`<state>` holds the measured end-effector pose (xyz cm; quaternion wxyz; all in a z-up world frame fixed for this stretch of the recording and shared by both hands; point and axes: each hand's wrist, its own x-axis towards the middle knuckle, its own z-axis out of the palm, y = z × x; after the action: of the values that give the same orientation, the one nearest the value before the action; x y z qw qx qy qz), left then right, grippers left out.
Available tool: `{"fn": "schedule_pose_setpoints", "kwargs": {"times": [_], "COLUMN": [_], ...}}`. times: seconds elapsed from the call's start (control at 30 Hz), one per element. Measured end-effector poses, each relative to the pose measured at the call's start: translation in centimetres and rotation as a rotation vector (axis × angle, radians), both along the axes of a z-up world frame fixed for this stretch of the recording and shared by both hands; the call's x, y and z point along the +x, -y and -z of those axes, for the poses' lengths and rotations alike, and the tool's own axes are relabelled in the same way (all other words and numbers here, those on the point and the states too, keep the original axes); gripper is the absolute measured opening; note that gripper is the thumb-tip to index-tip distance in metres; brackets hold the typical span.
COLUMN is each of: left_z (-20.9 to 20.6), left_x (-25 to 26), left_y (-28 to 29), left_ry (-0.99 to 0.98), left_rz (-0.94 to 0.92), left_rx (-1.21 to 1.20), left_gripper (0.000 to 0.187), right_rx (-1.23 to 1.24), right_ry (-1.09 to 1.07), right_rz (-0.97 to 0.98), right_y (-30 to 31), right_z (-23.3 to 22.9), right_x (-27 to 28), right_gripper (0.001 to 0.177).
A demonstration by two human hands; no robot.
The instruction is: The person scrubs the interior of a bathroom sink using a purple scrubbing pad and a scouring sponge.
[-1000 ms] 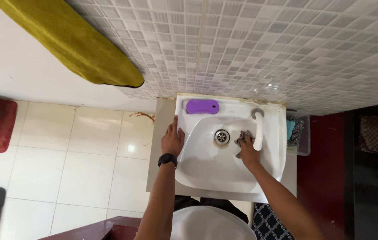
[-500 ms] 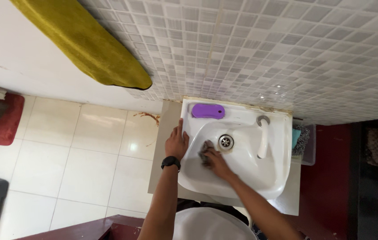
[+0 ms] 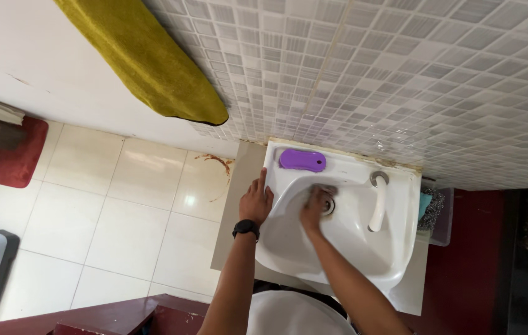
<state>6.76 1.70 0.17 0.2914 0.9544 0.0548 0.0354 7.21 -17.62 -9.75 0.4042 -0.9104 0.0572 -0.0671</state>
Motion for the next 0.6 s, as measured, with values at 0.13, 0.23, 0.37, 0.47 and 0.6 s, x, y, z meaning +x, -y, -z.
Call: {"fn": "schedule_pose_setpoints", "kwargs": {"times": [0.13, 0.23, 0.37, 0.47, 0.6], "left_z": [0.0, -0.1, -0.2, -0.4, -0.2], "left_x": [0.0, 0.1, -0.2, 0.0, -0.1], "left_y": [0.0, -0.1, 0.1, 0.1, 0.1], "left_ry": [0.046, 0.05, 0.049, 0.009, 0.063], "left_rz": [0.009, 0.013, 0.005, 0.0, 0.0], "left_rx": [0.007, 0.004, 0.005, 0.022, 0.024], "left_gripper": [0.064, 0.064, 0.063, 0.063, 0.063], "right_rx": [0.284, 0.631, 0.891, 0.716, 0.651], "right_ry": [-0.281, -0.512, -0.464, -0.05, 0.075], "right_rz": [0.123, 0.249, 0.202, 0.27, 0.497], "right_y": [-6.4, -6.7, -5.1, -2.7, -2.2], "right_z": [-1.7, -4.7, -6.0, -5.7, -5.5], "right_x": [-0.8, -2.3, -2.5, 1.7, 4.3], "right_gripper": [0.079, 0.076, 0.075, 0.071, 0.064]}}
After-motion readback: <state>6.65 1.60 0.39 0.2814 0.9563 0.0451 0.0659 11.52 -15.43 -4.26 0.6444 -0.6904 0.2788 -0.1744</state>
